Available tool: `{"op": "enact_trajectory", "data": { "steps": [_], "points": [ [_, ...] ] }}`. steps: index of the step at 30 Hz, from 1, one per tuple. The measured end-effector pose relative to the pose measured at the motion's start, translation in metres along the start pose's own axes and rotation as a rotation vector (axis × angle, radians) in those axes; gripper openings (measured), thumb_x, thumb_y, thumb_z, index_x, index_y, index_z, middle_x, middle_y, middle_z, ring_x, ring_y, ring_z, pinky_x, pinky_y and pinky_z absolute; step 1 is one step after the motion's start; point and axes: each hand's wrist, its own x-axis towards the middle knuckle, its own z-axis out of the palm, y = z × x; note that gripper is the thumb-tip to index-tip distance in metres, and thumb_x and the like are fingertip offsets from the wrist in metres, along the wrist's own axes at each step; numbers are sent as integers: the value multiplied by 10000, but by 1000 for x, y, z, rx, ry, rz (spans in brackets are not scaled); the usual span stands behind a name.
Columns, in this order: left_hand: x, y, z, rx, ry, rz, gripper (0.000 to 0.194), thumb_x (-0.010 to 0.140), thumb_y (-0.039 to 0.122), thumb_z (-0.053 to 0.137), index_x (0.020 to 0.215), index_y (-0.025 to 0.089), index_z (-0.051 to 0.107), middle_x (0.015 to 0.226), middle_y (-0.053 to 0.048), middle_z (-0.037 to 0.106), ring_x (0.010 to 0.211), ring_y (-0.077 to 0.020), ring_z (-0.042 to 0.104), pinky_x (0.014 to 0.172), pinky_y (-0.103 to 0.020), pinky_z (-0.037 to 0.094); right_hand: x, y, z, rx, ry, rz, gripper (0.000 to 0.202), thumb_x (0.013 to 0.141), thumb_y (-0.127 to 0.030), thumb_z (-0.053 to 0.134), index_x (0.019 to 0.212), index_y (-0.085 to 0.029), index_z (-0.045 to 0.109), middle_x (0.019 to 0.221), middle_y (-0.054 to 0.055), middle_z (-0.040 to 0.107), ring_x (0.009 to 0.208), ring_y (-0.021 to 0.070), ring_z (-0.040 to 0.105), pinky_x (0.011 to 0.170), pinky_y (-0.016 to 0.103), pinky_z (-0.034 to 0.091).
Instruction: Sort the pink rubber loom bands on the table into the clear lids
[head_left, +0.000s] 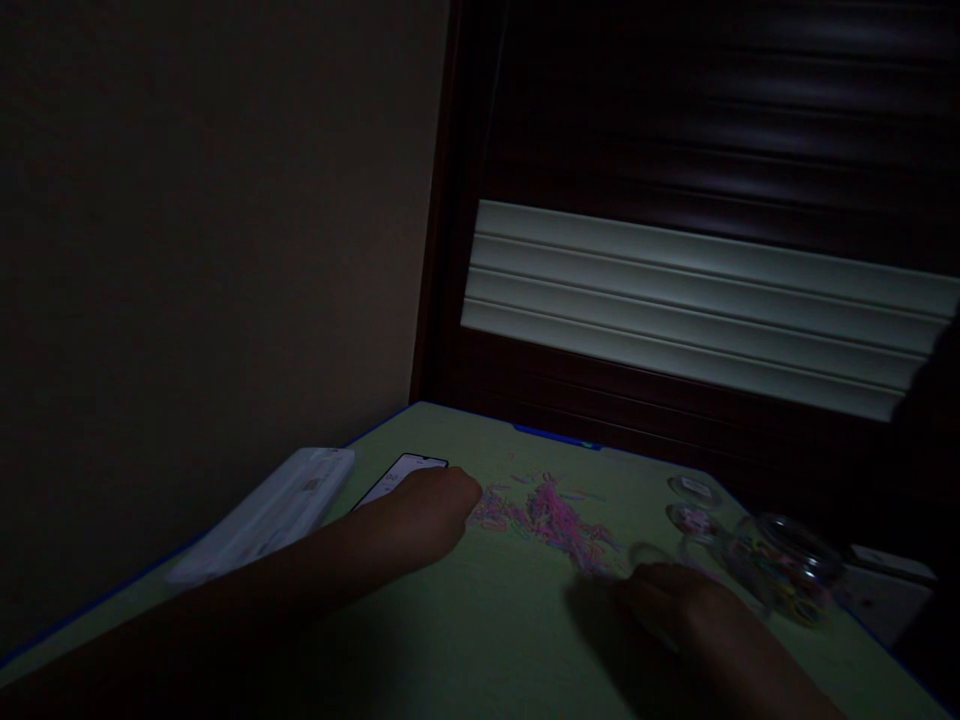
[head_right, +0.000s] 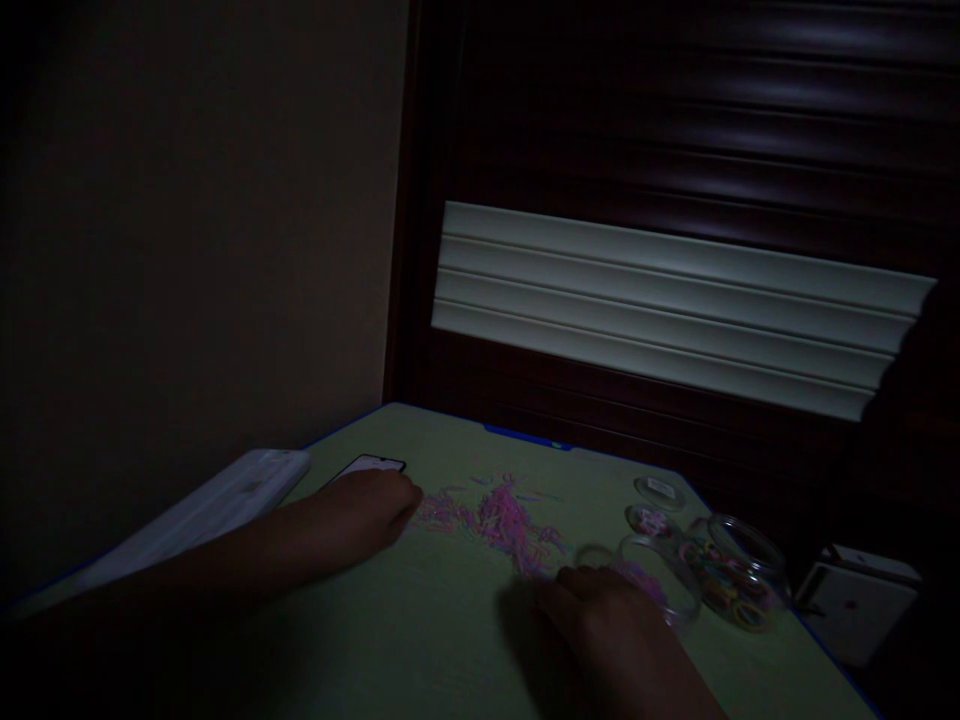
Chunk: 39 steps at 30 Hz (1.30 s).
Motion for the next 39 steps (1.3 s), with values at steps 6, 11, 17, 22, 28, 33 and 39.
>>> {"op": "enact_trajectory", "data": {
  "steps": [6, 11, 17, 22, 28, 33, 39],
  "points": [
    [-1, 3, -2, -84, 20, -40, 203, 809, 210, 418, 766, 187, 615, 767, -78, 626, 685, -191, 565, 625, -283, 378, -1, -2, -3, -2, -27, 8, 173, 802, -104, 444, 771, -201, 584, 716, 33, 587, 613, 147, 527, 534, 248, 363],
    [-4, 17, -13, -140, 20, -2, 183, 785, 169, 427, 732, 186, 602, 731, -42, 600, 653, -165, 537, 588, -256, 352, 1, -4, -5, -14, -40, 23, 160, 795, -102, 457, 760, -197, 580, 721, 35, 586, 614, 144, 527, 530, 241, 357],
    [-2, 34, -3, -274, 64, 200, 188, 765, 137, 409, 683, 170, 575, 698, -19, 579, 616, -133, 513, 556, -233, 317, 2, -3, -5, -14, -29, 8, 169, 787, -92, 451, 755, -194, 583, 703, 32, 582, 589, 136, 520, 523, 237, 347],
    [-6, 56, 10, -486, 93, 343, 137, 717, 128, 447, 674, 163, 573, 640, 12, 543, 592, -104, 484, 550, -208, 312, 2, -5, -6, -6, -20, 11, 152, 765, -89, 465, 710, -193, 562, 686, 32, 575, 593, 142, 517, 520, 238, 341],
    [-11, 82, 25, -912, 27, 189, 141, 742, 212, 493, 777, 164, 621, 680, 20, 586, 591, -97, 504, 515, -176, 347, 2, -2, -1, -24, 9, -5, 154, 711, -51, 488, 698, -192, 549, 669, 22, 565, 579, 138, 508, 503, 230, 329],
    [-9, 90, 37, -1179, 7, 97, 140, 744, 252, 543, 797, 155, 628, 711, 6, 616, 642, -110, 539, 565, -185, 387, 0, -2, -2, -13, 49, -7, 160, 758, -69, 471, 736, -195, 568, 693, 26, 577, 628, 149, 535, 540, 233, 355],
    [-5, 89, 42, -1244, 1, 63, 145, 727, 252, 576, 802, 148, 643, 753, -7, 637, 698, -129, 563, 622, -210, 412, 0, -1, -3, 30, 71, -44, 184, 756, -43, 486, 802, -196, 578, 722, 20, 582, 662, 151, 544, 567, 238, 361]
  ]
}}
